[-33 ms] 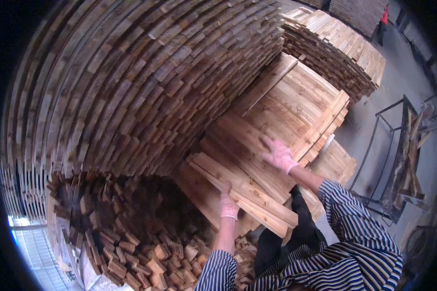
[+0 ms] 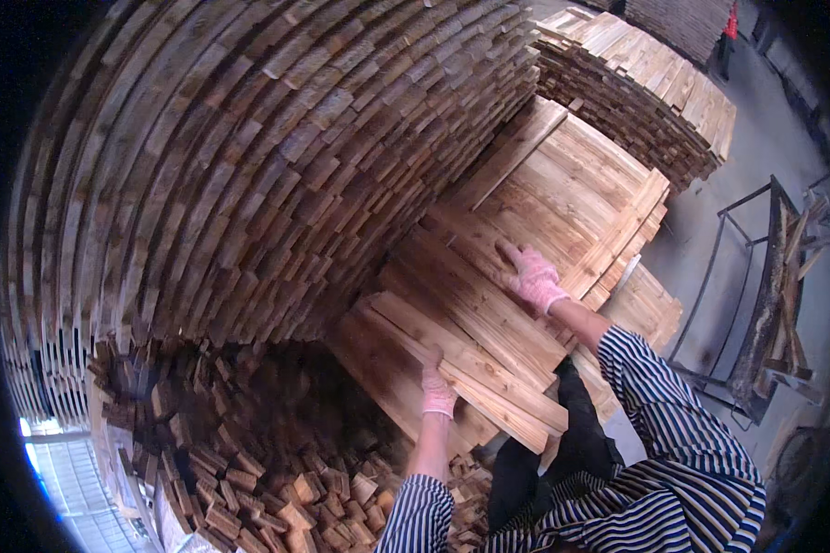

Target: The person picks up wooden planks from a large pile and stacks them onto a growing stack. They handle the planks one by one, lifting them from the source pile and placing them in an orderly fashion on the destination stack.

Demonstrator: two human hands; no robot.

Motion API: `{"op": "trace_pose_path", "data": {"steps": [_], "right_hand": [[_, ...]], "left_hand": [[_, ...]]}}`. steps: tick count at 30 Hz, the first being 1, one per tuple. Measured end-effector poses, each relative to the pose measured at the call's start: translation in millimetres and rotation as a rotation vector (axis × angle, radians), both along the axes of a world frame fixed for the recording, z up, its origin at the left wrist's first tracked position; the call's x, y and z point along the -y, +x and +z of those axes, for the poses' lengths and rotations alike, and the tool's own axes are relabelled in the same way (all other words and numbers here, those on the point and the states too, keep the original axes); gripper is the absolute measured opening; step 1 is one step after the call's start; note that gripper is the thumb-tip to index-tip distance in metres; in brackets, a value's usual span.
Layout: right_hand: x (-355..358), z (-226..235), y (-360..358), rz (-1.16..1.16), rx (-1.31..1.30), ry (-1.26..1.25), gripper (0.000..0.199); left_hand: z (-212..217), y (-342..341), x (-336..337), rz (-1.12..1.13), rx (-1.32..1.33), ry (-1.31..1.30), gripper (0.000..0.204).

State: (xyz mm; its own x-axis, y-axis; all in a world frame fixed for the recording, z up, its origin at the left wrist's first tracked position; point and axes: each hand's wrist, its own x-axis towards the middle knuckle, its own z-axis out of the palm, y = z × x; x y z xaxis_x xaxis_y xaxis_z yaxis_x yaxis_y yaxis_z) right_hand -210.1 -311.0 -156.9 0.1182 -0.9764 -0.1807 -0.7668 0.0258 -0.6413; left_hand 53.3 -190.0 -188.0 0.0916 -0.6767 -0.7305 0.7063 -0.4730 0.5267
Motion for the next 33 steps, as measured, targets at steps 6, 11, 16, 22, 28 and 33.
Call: {"op": "trace_pose_path", "data": {"steps": [6,11,16,22,28,33], "right_hand": [[22.1,-49.8,10.6,0.157,-0.134,-0.162,0.06],[-44.1,-28.6,14.6,0.28,0.317,-0.073,0.08],[-13.5,22.5,-23.9,0.136,0.266,0.298,0.076],[76.3,-45.0,-80.4,0.071,-0.045,0.079,0.074],[30.8,-7.3,-50.0,0.119,-0.235,-0.183,0.074],[2.3,17.2,-71.7,0.211,0.317,0.279,0.08]], "left_hand": [[-32.4,-1.5,23.0,-0.016,0.08,0.041,0.068],[-1.4,-60.4,62.1,-0.091,-0.013,0.037,0.069],[-2.7,-100.3,94.7,-0.065,0.07,0.072,0.073],[-56.9,-106.5,114.1,-0.09,0.188,0.038,0.076],[-16.8,-124.2,118.7,-0.143,0.075,0.075,0.094],[-10.2,-153.2,117.3,-0.068,0.084,0.049,0.099]]}}
